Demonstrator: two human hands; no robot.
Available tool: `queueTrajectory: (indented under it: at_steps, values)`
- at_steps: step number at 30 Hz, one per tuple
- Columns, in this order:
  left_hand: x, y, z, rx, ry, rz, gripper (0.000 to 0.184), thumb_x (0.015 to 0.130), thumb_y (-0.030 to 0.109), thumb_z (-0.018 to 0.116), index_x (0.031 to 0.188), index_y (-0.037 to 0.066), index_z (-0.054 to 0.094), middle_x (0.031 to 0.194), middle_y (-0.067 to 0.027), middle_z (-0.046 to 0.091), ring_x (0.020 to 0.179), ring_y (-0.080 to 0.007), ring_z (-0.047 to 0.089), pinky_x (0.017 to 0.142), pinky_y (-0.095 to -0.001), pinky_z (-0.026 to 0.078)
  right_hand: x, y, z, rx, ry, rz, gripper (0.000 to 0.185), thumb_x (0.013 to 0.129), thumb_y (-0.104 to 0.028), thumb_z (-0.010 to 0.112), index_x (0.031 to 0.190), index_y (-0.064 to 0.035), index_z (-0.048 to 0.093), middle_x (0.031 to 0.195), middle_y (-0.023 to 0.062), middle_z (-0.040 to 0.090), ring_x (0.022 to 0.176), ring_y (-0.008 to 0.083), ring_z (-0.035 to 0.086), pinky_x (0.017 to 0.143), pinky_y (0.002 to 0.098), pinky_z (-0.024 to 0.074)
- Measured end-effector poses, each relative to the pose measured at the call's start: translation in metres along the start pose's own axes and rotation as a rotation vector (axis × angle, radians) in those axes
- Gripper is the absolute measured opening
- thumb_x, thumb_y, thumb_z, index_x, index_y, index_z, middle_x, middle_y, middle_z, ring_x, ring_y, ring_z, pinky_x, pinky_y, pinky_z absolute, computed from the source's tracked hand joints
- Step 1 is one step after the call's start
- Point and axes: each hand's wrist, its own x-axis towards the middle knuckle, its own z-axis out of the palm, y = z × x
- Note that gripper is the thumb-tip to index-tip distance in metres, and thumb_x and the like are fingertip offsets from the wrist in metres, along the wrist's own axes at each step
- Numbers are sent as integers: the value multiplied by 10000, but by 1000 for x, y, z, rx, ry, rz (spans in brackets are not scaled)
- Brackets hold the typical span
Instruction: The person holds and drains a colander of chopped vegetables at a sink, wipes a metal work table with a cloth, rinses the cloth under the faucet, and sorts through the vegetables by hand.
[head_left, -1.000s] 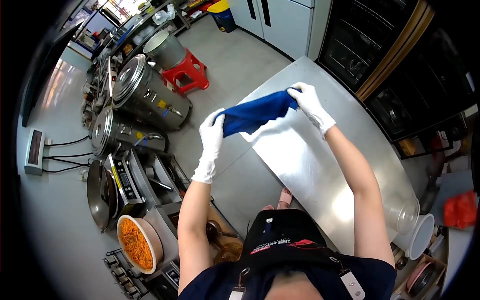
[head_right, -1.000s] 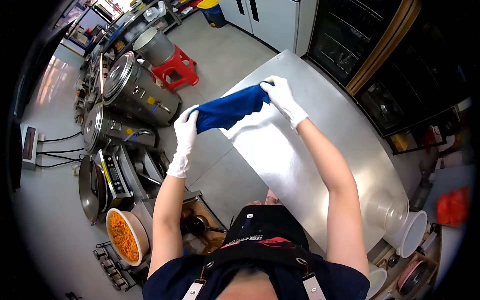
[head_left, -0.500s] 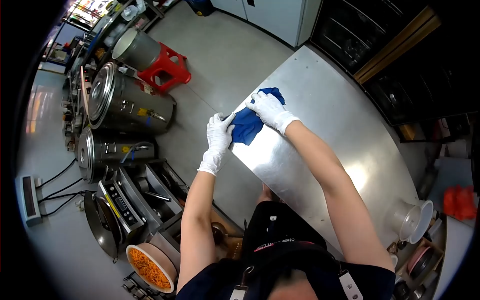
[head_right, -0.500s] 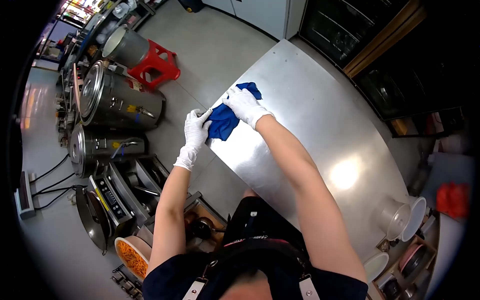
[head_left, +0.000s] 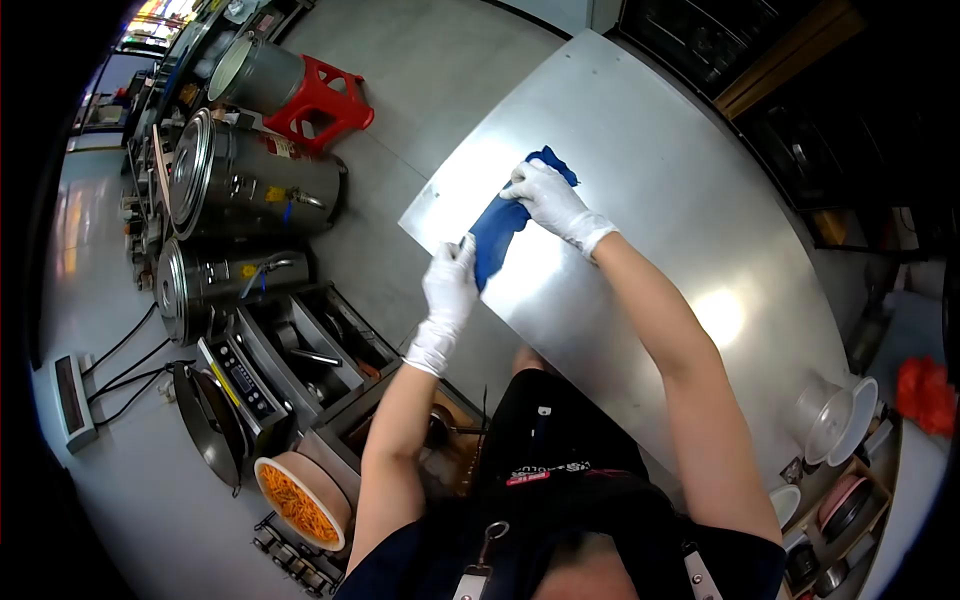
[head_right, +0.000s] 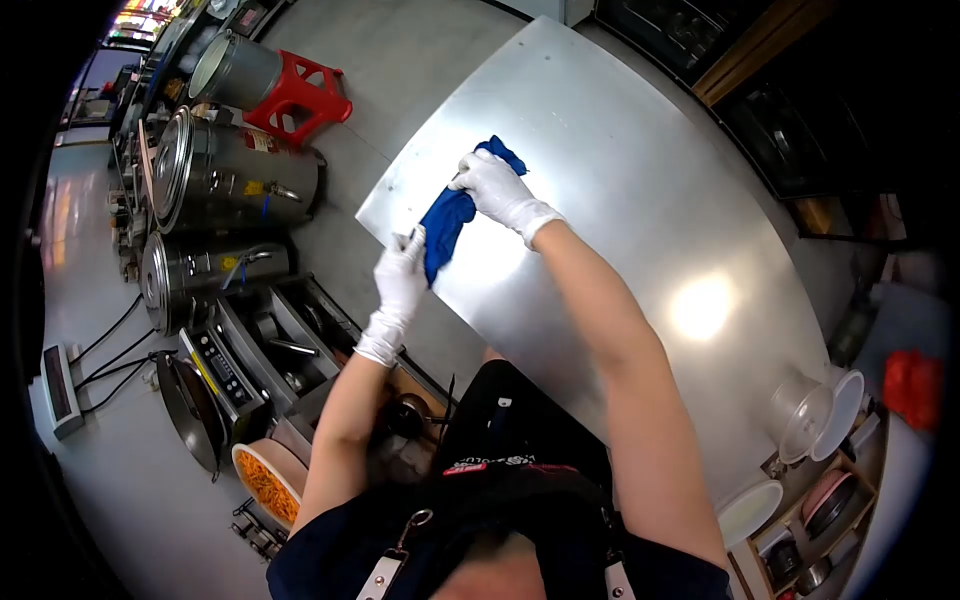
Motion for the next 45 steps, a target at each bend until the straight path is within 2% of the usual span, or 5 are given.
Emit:
queueTrajectory:
  at_steps: [16, 20, 23, 31, 45]
  values:
    - [-212, 291, 39, -172, -416, 517, 460, 784, 95, 512, 1234, 8, 470, 840, -71, 493, 697, -202, 564, 505, -299, 501, -366, -32, -153, -38, -17, 279, 145, 667, 68, 534, 692, -36, 632, 883, 79, 580, 913, 270, 527, 801, 331, 440]
    - [-176, 265, 12, -286, -323, 167, 522, 751, 29, 530, 1256, 160, 500, 874, -120, 544, 652, -315, 573, 523, -424, 470, -307, -21, -135, -102, -12, 137, 74, 672, 21, 552, 668, -31, 604, 892, 95, 585, 932, 273, 523, 811, 327, 433]
    - [-139, 211, -4, -306, -58, 219, 628, 662, -42, 534, 1258, 154, 517, 1072, -139, 547, 918, -336, 552, 780, -436, 455, -224, -22, -99, -160, -25, -45, 72, 672, 6, 541, 687, -32, 601, 869, 115, 575, 907, 288, 526, 800, 345, 438]
    - [-49, 107, -1, 19, -117, -15, 613, 831, 158, 505, 1345, -95, 285, 1401, -270, 284, 1315, -391, 260, 1071, -512, 179, 5, -39, 23, -193, -271, -591, 53, 705, -57, 569, 753, -52, 589, 961, 74, 532, 944, 216, 514, 791, 292, 461]
    - [219, 121, 51, 72, -160, 221, 698, 886, 358, 459, 1398, -40, 200, 1464, -222, 188, 1366, -359, 153, 1071, -553, 107, 140, 128, -100, -550, 105, -198, 273, 793, -93, 504, 1050, -47, 583, 1152, 104, 563, 1156, 240, 492, 972, 320, 407]
